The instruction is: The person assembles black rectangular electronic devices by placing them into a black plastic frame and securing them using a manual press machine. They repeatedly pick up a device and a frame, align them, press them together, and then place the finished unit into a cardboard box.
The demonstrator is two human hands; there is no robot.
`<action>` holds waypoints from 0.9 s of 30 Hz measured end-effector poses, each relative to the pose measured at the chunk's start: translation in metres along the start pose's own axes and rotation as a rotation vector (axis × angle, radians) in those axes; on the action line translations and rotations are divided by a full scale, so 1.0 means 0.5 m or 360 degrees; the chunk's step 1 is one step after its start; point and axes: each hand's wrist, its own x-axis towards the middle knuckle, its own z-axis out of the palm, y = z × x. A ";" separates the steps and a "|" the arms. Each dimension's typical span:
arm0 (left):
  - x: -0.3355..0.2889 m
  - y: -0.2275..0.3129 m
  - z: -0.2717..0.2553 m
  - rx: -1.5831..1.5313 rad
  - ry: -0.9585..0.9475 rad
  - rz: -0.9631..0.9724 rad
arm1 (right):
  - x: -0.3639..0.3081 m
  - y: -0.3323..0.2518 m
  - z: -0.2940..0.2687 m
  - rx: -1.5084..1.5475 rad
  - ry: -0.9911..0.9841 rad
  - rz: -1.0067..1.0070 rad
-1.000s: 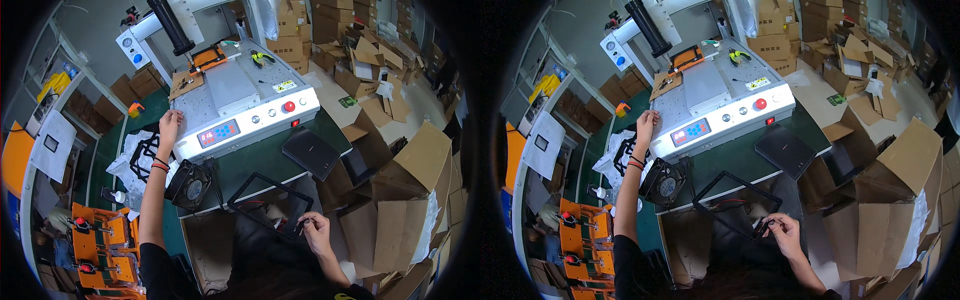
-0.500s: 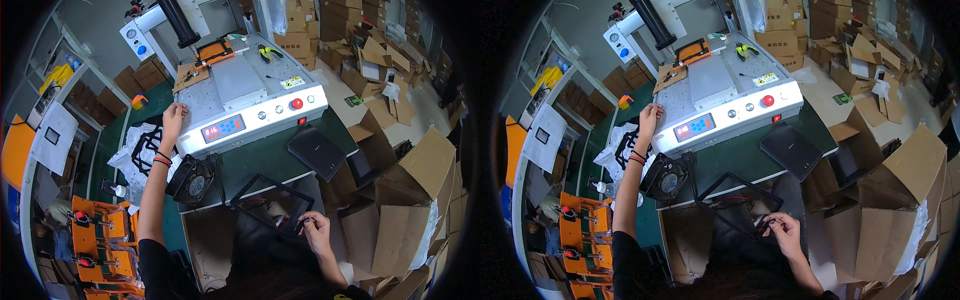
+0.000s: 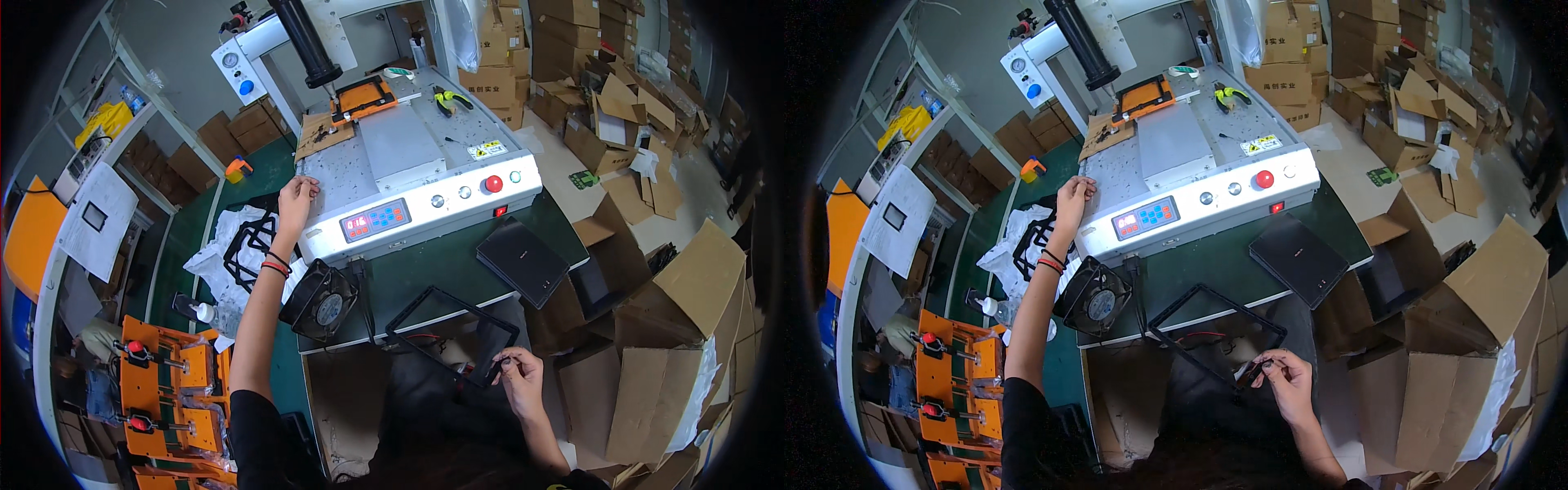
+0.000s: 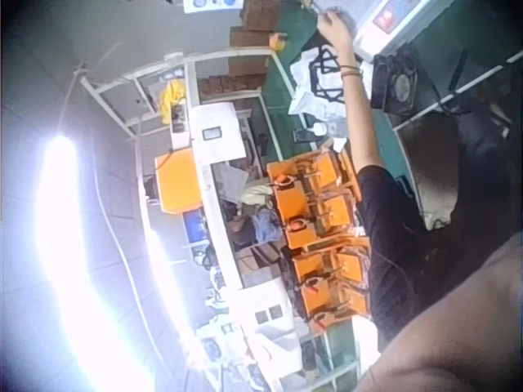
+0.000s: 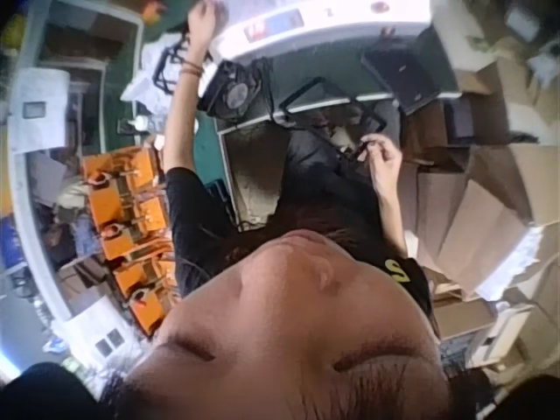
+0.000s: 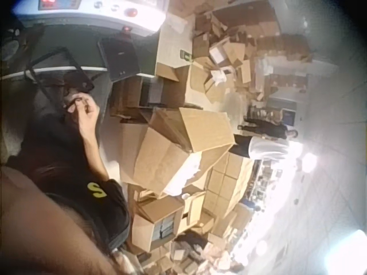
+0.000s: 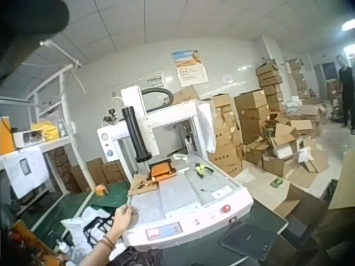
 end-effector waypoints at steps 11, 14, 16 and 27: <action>-0.001 0.011 0.006 0.0005 -0.0004 -0.0014 | -0.008 0.012 -0.008 0.0040 0.0080 -0.0002; -0.002 -0.005 0.001 -0.0005 0.0015 -0.0004 | -0.006 0.021 -0.012 0.0017 0.0092 -0.0028; -0.003 -0.026 -0.008 -0.0003 0.0044 0.0030 | -0.006 0.026 -0.012 -0.0044 0.0111 -0.0027; -0.003 0.013 0.004 0.0144 0.0031 0.0039 | -0.010 0.029 -0.018 -0.0081 0.0153 -0.0139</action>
